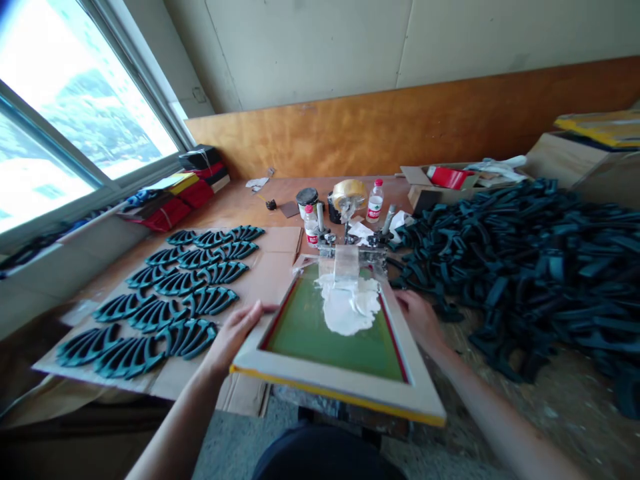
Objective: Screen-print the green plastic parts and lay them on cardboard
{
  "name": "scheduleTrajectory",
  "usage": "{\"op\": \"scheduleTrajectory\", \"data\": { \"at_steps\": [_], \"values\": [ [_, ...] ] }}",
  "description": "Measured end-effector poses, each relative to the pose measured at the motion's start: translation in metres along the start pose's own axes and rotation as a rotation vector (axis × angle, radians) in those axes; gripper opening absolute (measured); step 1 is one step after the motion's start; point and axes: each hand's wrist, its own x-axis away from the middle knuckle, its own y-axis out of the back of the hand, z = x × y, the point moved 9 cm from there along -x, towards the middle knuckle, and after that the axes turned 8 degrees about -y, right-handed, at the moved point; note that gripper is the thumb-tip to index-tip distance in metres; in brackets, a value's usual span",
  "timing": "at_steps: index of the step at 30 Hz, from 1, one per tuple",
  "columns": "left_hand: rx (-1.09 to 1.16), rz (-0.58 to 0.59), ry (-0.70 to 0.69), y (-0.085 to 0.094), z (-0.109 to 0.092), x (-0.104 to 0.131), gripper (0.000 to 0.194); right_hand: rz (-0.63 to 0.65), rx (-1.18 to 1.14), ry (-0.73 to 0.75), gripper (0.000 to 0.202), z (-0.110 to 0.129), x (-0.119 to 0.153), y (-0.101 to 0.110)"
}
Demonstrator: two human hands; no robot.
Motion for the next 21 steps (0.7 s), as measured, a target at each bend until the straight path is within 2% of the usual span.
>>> {"op": "scheduleTrajectory", "data": {
  "at_steps": [1,3,5,7,9,11,13,16,18,20,21],
  "values": [
    [-0.032,0.033,0.057,-0.001,0.028,0.009,0.058,-0.031,-0.015,-0.007,0.044,-0.002,-0.012,0.009],
    [-0.116,0.059,0.103,-0.003,0.075,0.02,0.068,-0.052,-0.037,0.047,0.044,0.014,-0.032,0.015],
    [-0.26,0.053,0.113,-0.005,0.109,0.022,0.072,-0.01,0.006,0.144,0.056,0.048,-0.046,0.005],
    [-0.418,0.054,0.126,-0.006,0.128,0.019,0.068,0.116,0.107,0.226,0.052,0.081,-0.049,-0.02],
    [-0.521,0.064,0.137,-0.006,0.135,0.016,0.065,0.269,0.174,0.267,0.028,0.101,-0.038,-0.045],
    [-0.555,0.077,0.143,-0.006,0.136,0.015,0.063,0.367,0.189,0.316,0.007,0.11,-0.016,-0.058],
    [-0.552,0.082,0.143,-0.006,0.135,0.015,0.062,0.401,0.165,0.417,0.01,0.113,0.012,-0.058],
    [-0.53,0.081,0.143,-0.005,0.136,0.016,0.061,0.45,0.097,0.62,0.015,0.116,0.048,-0.045],
    [-0.51,0.072,0.148,-0.005,0.138,0.016,0.06,0.523,0.056,0.693,0.015,0.117,0.056,-0.04],
    [-0.475,0.06,0.149,-0.005,0.14,0.016,0.058,0.563,0.027,0.673,0.013,0.117,0.051,-0.039],
    [-0.45,0.051,0.151,-0.005,0.14,0.017,0.058,0.535,0.017,0.637,0.013,0.117,0.046,-0.039]
  ]
}}
